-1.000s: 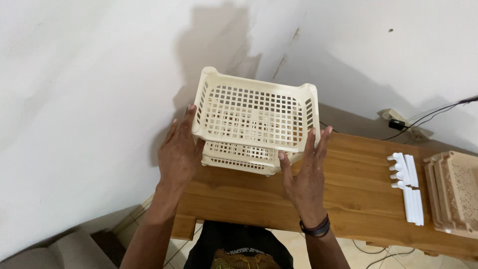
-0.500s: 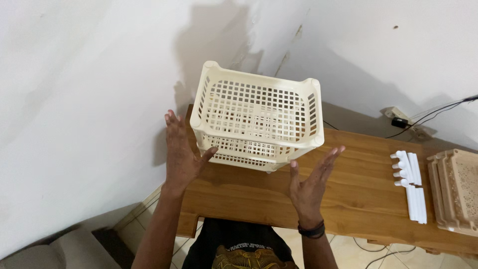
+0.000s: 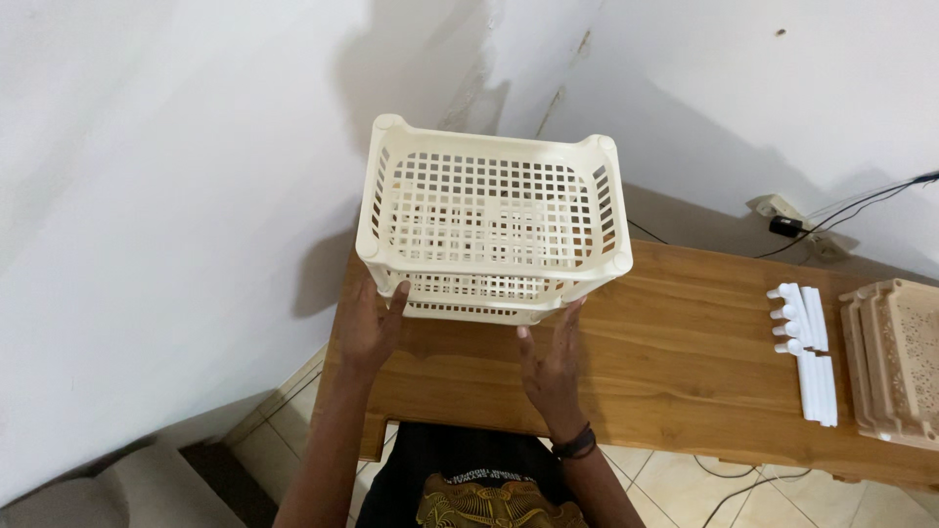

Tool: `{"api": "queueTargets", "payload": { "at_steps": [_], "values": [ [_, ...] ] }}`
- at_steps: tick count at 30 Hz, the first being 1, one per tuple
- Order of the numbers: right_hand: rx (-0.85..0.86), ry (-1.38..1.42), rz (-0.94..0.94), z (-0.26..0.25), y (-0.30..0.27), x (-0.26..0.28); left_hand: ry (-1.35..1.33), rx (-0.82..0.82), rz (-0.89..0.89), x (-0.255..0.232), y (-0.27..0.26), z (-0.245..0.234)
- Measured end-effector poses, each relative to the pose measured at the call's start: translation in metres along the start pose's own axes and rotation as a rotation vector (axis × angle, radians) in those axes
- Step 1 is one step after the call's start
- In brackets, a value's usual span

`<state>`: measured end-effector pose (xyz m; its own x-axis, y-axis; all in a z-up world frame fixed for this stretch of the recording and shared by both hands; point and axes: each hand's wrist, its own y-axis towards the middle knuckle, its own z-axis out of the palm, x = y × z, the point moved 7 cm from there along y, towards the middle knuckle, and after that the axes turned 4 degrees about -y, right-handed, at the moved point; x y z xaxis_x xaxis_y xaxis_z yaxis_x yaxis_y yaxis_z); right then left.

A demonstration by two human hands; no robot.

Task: The person assembles plastic baskets by attaching white plastic feet to the corners of beige trays. They pick up each foot, align it with a corner hole, and press it into place, repeating the process for multiple baskets on a wooden table.

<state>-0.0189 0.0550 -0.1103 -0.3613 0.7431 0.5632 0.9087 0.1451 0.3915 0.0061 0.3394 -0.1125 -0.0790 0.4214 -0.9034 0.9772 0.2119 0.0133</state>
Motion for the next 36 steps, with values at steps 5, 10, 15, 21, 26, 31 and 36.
{"api": "queueTargets", "payload": {
  "at_steps": [5, 10, 15, 21, 26, 31, 36],
  "values": [
    [0.041, -0.251, -0.193, 0.005, 0.02, -0.001, -0.043, -0.128, 0.213, -0.023, -0.024, -0.014],
    [0.102, 0.205, 0.054, 0.013, 0.052, -0.007, 0.097, -0.287, 0.389, -0.03, -0.059, -0.018],
    [0.22, 0.221, 0.169, 0.037, 0.089, -0.01, 0.344, -0.281, 0.386, -0.016, -0.08, -0.006],
    [0.225, 0.223, -0.175, 0.061, 0.109, 0.005, 0.428, -0.237, 0.499, -0.013, -0.112, 0.01],
    [0.282, 0.103, -0.242, 0.088, 0.118, 0.0, 0.387, -0.214, 0.606, -0.022, -0.132, 0.024],
    [0.304, 0.094, -0.225, 0.1, 0.127, -0.002, 0.375, -0.164, 0.565, -0.033, -0.136, 0.031],
    [0.238, 0.059, -0.342, 0.088, 0.129, 0.018, 0.371, -0.133, 0.468, -0.026, -0.137, 0.027]
  ]
}}
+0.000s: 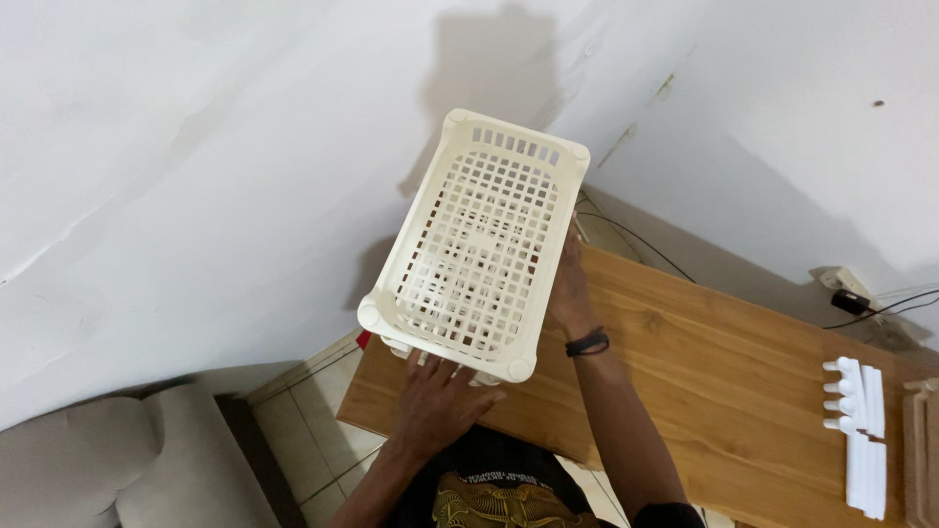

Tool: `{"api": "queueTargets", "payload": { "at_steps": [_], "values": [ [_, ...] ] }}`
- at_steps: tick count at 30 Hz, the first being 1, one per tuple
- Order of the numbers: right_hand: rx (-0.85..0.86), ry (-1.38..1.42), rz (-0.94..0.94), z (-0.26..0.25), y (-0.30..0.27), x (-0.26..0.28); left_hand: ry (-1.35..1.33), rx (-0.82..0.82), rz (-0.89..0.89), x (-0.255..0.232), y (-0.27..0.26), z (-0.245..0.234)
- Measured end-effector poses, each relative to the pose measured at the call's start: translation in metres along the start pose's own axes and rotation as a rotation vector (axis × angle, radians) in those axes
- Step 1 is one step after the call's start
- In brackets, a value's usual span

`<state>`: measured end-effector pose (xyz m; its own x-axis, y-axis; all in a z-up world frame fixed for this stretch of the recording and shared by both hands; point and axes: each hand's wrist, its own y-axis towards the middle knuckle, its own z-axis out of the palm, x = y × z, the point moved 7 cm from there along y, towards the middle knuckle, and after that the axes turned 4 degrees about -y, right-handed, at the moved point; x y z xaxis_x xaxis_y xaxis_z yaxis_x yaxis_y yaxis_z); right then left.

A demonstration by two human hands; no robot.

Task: The person assembles plastic baskets by attaching white plastic feet to the corners of beige trays. They pick up each foot, align it with a corner hole, and press it into place, repeating the process for multiple baskets on a wooden table.

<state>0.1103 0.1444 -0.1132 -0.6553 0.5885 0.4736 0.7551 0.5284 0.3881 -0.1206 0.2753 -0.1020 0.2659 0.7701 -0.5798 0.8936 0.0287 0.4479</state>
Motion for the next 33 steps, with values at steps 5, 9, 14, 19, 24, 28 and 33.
{"api": "queueTargets", "payload": {
  "at_steps": [5, 9, 14, 19, 24, 28, 33],
  "values": [
    [-0.083, 0.038, 0.11, -0.035, -0.016, 0.039, 0.07, -0.085, -0.18, 0.035, -0.015, -0.022],
    [-0.249, -0.078, 0.049, -0.076, -0.04, 0.096, 0.196, -0.211, -0.226, 0.053, -0.024, -0.044],
    [-0.2, -0.078, -0.096, -0.102, -0.061, 0.159, 0.257, -0.055, -0.324, 0.063, -0.013, -0.035],
    [-0.113, -0.055, -0.113, -0.108, -0.062, 0.178, 0.165, 0.024, -0.428, 0.062, -0.009, -0.035],
    [-0.098, -0.049, -0.1, -0.107, -0.062, 0.181, 0.067, 0.054, -0.475, 0.06, -0.008, -0.037],
    [-0.102, -0.026, -0.096, -0.107, -0.064, 0.18, 0.077, 0.025, -0.45, 0.056, -0.006, -0.041],
    [-0.125, -0.017, -0.115, -0.109, -0.067, 0.177, 0.038, -0.028, -0.436, 0.048, -0.006, -0.046]
  ]
}}
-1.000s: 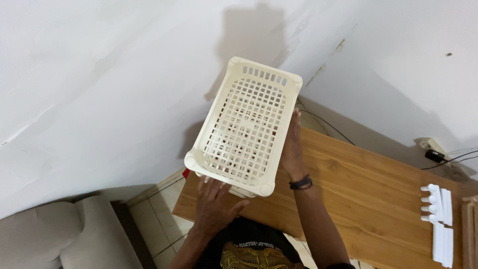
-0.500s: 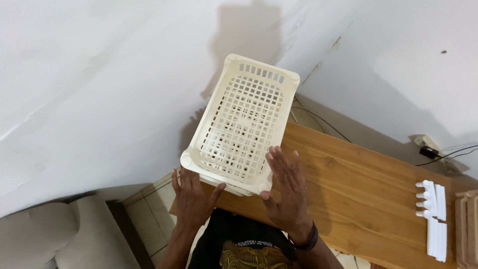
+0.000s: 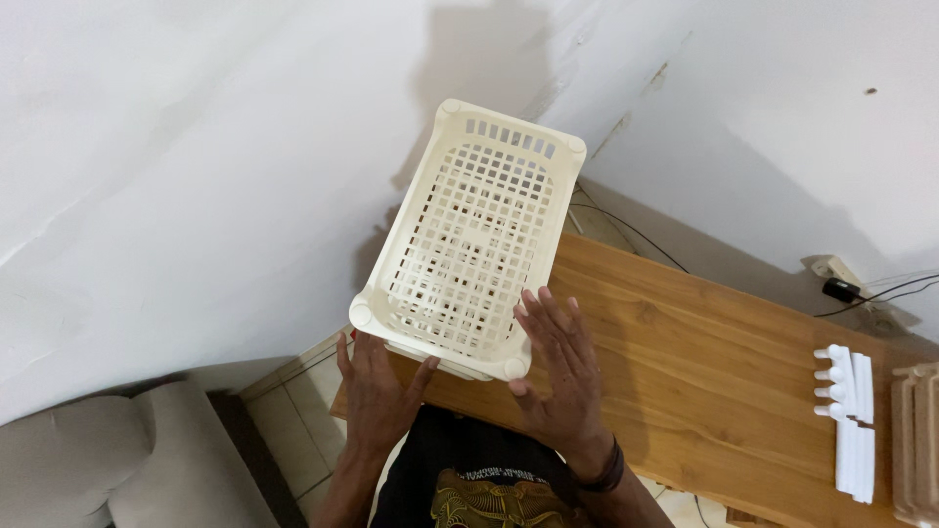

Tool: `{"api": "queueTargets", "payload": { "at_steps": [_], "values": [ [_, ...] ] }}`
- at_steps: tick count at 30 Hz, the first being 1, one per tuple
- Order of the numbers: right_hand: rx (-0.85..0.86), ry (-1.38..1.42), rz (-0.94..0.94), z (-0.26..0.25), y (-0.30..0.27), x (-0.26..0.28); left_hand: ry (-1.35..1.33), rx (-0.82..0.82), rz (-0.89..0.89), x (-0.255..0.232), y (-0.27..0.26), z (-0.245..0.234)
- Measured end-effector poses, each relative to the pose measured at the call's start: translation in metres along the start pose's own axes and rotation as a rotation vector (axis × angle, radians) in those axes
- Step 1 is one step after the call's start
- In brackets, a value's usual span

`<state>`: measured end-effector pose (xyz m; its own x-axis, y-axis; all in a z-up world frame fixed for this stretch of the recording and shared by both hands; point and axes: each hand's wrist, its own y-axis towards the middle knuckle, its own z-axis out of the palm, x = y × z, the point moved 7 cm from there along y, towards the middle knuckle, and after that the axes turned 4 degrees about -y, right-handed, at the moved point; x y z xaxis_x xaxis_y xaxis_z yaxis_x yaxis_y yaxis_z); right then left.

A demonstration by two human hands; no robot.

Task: The person assembles plastic baskets by attaching white plastic feet to the corners of beige trays. They pick up each foot, align it with a corner hole, and press it into place, repeating the process for multiple baskets on a wooden table.

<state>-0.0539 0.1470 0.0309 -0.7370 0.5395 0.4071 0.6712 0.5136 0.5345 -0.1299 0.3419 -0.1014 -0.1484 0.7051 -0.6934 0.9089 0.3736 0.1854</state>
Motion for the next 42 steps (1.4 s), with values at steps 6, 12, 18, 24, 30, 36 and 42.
{"api": "queueTargets", "payload": {
  "at_steps": [6, 12, 18, 24, 30, 36, 42],
  "values": [
    [-0.033, -0.059, 0.02, -0.012, -0.004, -0.019, -0.03, -0.12, 0.124, -0.023, -0.002, -0.019],
    [0.079, -0.199, 0.147, -0.011, -0.004, -0.038, -0.072, -0.09, 0.089, -0.033, 0.004, -0.027],
    [0.125, -0.213, 0.196, -0.01, -0.009, -0.045, -0.076, -0.145, 0.184, -0.047, -0.001, -0.03],
    [0.124, -0.211, 0.201, -0.013, -0.012, -0.044, 0.01, -0.17, 0.257, -0.051, -0.018, -0.025],
    [0.107, -0.227, 0.232, -0.02, -0.018, -0.046, -0.189, -0.019, 0.213, -0.054, -0.039, 0.001],
    [0.198, -0.304, 0.341, -0.027, -0.036, -0.062, -0.447, 0.634, 0.159, -0.096, -0.056, 0.039],
    [0.156, -0.32, 0.41, -0.041, -0.058, -0.076, -0.278, 0.685, 0.34, -0.156, -0.039, 0.068]
  ]
}}
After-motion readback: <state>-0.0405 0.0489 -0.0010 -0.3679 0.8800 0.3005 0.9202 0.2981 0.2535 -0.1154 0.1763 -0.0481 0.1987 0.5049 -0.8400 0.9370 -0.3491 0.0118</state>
